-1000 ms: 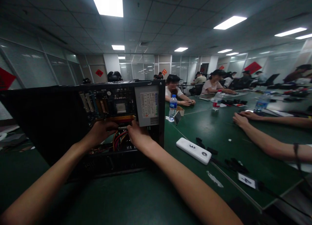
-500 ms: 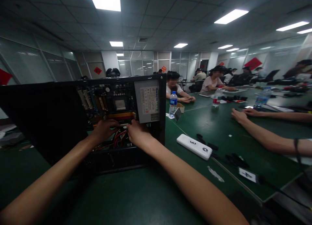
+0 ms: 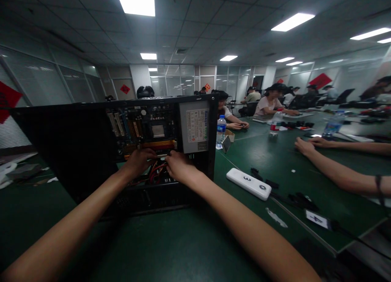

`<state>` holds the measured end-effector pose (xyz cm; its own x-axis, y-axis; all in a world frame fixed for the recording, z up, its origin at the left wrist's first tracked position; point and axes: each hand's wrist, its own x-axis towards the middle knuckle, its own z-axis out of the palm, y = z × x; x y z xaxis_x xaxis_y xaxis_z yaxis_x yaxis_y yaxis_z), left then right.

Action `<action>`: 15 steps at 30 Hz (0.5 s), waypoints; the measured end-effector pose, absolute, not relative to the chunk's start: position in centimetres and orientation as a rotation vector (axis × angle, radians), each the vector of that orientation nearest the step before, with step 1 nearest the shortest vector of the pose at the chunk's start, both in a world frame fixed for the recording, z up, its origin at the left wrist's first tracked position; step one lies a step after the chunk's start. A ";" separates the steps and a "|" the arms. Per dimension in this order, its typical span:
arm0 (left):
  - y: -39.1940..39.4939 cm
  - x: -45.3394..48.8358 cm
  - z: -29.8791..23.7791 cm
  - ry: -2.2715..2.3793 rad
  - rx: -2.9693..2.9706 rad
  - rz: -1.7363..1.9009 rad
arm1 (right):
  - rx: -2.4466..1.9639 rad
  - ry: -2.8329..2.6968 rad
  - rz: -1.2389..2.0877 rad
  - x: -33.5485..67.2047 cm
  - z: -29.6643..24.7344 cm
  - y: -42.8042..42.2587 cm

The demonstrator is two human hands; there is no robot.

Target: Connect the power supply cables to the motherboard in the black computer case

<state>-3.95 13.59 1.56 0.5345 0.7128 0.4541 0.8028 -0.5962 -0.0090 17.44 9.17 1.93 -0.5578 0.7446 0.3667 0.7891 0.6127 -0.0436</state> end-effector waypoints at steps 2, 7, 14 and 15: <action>13.4 -3.9 1.7 -1.312 -2.548 -0.596 | -1.229 -2.497 -0.183 17.4 1.9 9.2; 12.9 -3.7 2.0 -1.419 -2.530 -0.595 | -1.258 -2.510 -0.167 17.4 2.0 9.2; 13.2 -3.9 1.9 -1.418 -2.511 -0.595 | -1.231 -2.490 -0.157 17.4 1.9 9.2; 13.2 -3.9 1.9 -1.412 -2.510 -0.590 | -1.236 -2.492 -0.151 17.4 1.9 9.2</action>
<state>-3.90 13.25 1.88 0.4634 0.7718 0.4354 0.8521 -0.5230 0.0203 17.41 9.20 1.89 -0.5558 0.7502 0.3582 0.7880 0.6127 -0.0605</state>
